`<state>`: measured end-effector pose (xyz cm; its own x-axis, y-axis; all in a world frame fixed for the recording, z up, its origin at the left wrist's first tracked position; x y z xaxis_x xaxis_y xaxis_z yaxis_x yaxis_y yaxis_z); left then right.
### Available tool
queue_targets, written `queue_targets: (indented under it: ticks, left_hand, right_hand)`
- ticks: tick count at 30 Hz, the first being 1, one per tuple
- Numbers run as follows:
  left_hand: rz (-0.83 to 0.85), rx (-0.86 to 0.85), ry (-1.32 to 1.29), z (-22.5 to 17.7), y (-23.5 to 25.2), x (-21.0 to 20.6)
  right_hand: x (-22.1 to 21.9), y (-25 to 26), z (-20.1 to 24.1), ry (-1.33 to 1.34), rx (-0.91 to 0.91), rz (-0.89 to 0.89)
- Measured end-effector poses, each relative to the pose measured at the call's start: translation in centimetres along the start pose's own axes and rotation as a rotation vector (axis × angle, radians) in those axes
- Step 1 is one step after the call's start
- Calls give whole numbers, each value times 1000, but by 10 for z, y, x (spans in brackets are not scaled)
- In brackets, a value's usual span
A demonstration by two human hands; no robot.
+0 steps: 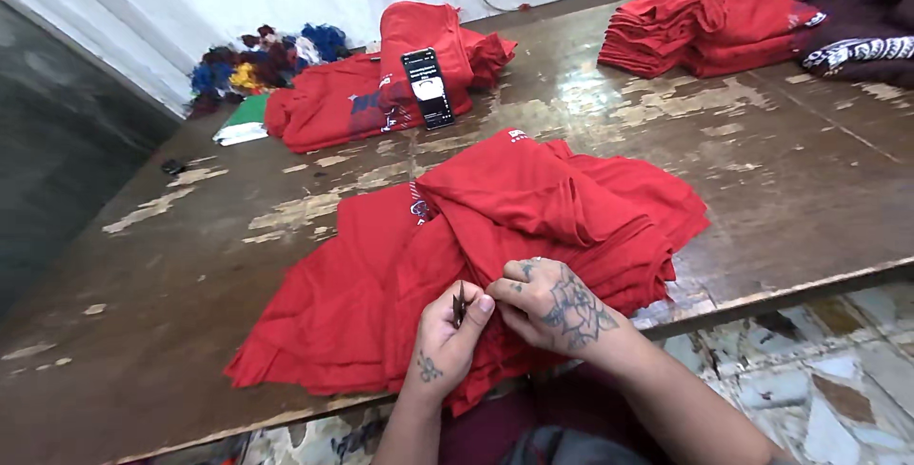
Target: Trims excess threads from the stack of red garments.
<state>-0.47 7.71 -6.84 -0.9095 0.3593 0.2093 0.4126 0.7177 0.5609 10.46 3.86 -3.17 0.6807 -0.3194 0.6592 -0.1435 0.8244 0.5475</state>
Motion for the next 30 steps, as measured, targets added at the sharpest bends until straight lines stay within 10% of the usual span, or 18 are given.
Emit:
queue_targets:
  ticks: [8, 16, 30]
  left_hand:
    - [118, 153, -120, -11, -11, -6]
    - [345, -174, 528, -35, 5, 3]
    - [361, -428, 669, -55, 4, -7]
  right_hand:
    - [9, -21, 8, -29, 75, -176]
    - [28, -49, 2, 120, 98, -336]
    - [33, -58, 2, 197, 158, -365]
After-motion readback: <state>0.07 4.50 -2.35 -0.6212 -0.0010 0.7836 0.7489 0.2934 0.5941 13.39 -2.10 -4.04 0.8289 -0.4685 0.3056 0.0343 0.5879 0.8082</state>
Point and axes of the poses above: each hand's wrist, its own y-axis towards the middle knuckle, its own x-axis out of the back of the hand, z = x × y, the point moved 10 cm from there along y, towards the middle knuckle, and after that the axes turned 14 degrees about -x, right-handed, at the moved point
